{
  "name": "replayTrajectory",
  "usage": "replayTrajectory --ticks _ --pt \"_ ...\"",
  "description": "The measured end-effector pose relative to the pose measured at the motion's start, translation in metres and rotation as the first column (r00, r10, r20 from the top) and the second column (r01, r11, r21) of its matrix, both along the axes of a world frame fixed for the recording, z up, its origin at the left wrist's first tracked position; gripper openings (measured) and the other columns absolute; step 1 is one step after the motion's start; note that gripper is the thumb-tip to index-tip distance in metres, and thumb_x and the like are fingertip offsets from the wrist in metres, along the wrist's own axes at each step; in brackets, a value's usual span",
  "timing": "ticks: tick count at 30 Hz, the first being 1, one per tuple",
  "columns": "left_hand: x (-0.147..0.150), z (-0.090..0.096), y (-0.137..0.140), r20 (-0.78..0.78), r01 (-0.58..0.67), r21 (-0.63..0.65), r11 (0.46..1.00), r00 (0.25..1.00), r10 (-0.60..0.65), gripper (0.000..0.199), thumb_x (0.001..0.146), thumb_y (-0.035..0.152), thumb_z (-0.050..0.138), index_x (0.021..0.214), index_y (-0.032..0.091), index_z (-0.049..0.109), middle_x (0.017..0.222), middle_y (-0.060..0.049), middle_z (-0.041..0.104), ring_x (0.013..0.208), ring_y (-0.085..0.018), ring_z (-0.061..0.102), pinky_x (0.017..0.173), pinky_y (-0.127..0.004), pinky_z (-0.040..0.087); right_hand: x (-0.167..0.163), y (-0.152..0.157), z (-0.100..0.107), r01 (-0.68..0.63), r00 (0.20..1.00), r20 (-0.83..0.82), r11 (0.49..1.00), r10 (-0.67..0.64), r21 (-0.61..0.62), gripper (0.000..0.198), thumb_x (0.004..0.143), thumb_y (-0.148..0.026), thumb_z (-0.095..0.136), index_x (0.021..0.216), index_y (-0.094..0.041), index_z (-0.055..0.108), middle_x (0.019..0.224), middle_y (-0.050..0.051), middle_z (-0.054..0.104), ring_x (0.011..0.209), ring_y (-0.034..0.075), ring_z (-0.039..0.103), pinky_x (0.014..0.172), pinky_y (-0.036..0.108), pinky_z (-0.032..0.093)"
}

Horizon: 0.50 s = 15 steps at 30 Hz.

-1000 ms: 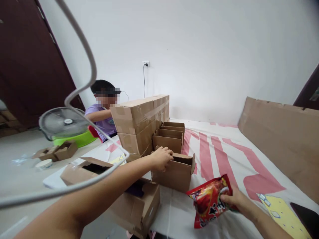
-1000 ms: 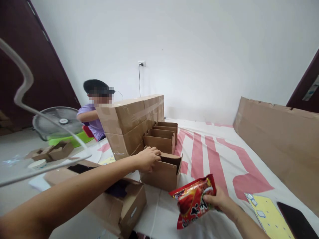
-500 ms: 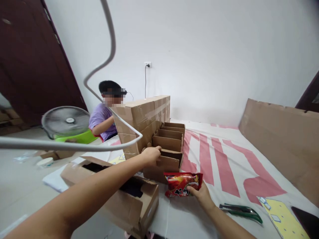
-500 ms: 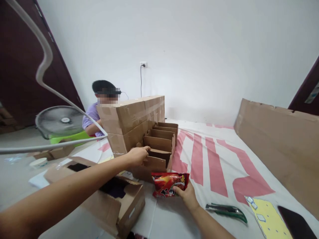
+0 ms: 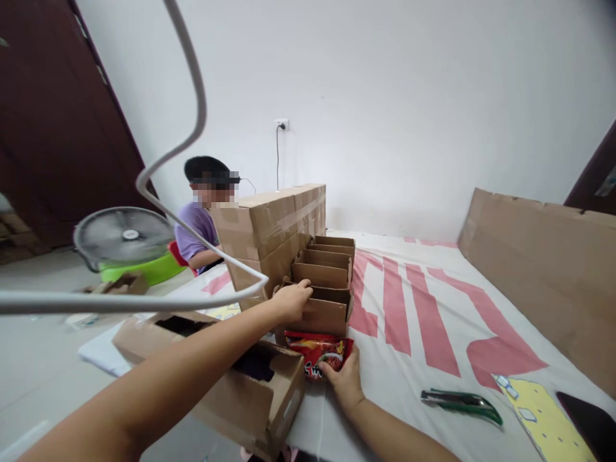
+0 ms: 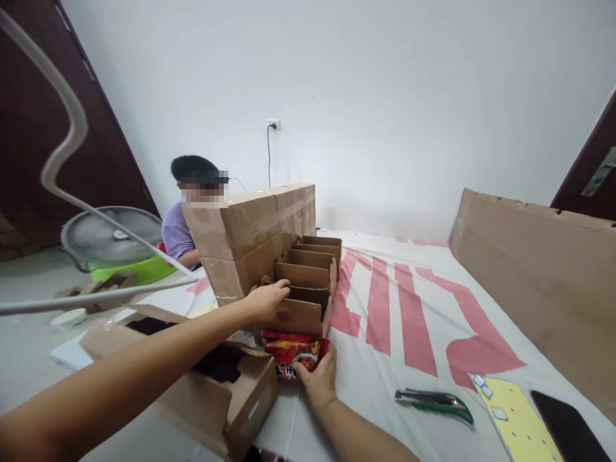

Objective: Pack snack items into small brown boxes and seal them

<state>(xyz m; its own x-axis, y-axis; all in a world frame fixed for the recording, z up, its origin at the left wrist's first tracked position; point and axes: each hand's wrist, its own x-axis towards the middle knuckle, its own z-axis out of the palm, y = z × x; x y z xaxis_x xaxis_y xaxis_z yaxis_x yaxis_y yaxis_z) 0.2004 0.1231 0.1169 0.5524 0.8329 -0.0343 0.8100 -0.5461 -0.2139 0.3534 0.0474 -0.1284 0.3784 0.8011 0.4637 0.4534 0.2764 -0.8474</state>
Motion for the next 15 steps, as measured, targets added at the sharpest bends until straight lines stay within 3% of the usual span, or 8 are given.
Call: replayTrajectory --ticks 4,7,8,10,12,15 --pt "-0.003 -0.003 -0.001 0.029 -0.002 -0.004 1.000 1.000 0.002 0.050 0.063 0.015 0.076 0.110 0.019 0.059 0.144 -0.012 0.044 0.111 -0.031 0.064 0.089 -0.039 0.055 0.012 -0.012 0.007 -0.033 0.994 0.101 0.999 0.035 -0.021 0.087 0.056 -0.036 0.083 0.127 -0.014 0.037 0.116 0.017 0.059 0.107 0.034 0.060 0.091 0.049 0.052" --pt "-0.004 -0.004 0.000 0.041 0.005 -0.021 1.000 0.999 -0.004 0.048 0.062 0.015 0.076 0.108 0.019 0.059 0.144 -0.012 0.043 0.111 -0.031 0.063 0.089 -0.039 0.054 0.028 -0.031 0.032 -0.079 0.949 0.310 0.993 0.049 0.084 0.093 0.063 -0.034 0.080 0.139 -0.016 0.031 0.140 0.021 0.042 0.131 0.038 0.042 0.105 0.056 0.039" --pt "-0.003 -0.004 0.000 0.042 0.005 -0.027 1.000 0.999 -0.004 0.048 0.062 0.014 0.076 0.107 0.019 0.060 0.144 -0.012 0.043 0.111 -0.031 0.063 0.089 -0.038 0.054 0.032 -0.036 0.042 -0.121 0.895 0.445 0.979 0.037 0.163 0.090 0.068 -0.032 0.077 0.142 -0.019 0.029 0.147 0.020 0.034 0.137 0.039 0.033 0.109 0.058 0.033" --pt "-0.002 -0.004 0.002 0.044 0.004 -0.037 0.999 0.999 -0.002 0.047 0.062 0.014 0.076 0.106 0.019 0.060 0.143 -0.012 0.044 0.110 -0.031 0.064 0.088 -0.038 0.054 0.035 -0.044 0.061 -0.258 0.695 0.719 0.927 -0.018 0.273 0.080 0.078 -0.028 0.069 0.146 -0.026 0.028 0.156 0.014 0.023 0.144 0.039 0.019 0.112 0.060 0.024" --pt "-0.001 -0.003 0.002 0.043 -0.002 -0.045 0.999 0.999 0.004 0.046 0.062 0.013 0.076 0.105 0.019 0.061 0.143 -0.013 0.043 0.109 -0.030 0.065 0.088 -0.038 0.054 0.030 -0.045 0.073 -0.363 0.483 0.874 0.895 -0.059 0.260 0.070 0.084 -0.027 0.063 0.146 -0.030 0.031 0.159 0.008 0.020 0.146 0.038 0.012 0.115 0.059 0.014" --pt "0.000 -0.001 0.001 0.044 -0.008 -0.055 0.998 0.999 0.010 0.047 0.062 0.013 0.076 0.106 0.020 0.061 0.146 -0.012 0.041 0.112 -0.030 0.064 0.089 -0.037 0.054 0.016 -0.034 0.074 -0.407 0.279 0.960 0.902 -0.028 0.145 0.054 0.091 -0.028 0.052 0.143 -0.026 0.039 0.159 0.006 0.025 0.146 0.036 0.012 0.118 0.055 0.001"
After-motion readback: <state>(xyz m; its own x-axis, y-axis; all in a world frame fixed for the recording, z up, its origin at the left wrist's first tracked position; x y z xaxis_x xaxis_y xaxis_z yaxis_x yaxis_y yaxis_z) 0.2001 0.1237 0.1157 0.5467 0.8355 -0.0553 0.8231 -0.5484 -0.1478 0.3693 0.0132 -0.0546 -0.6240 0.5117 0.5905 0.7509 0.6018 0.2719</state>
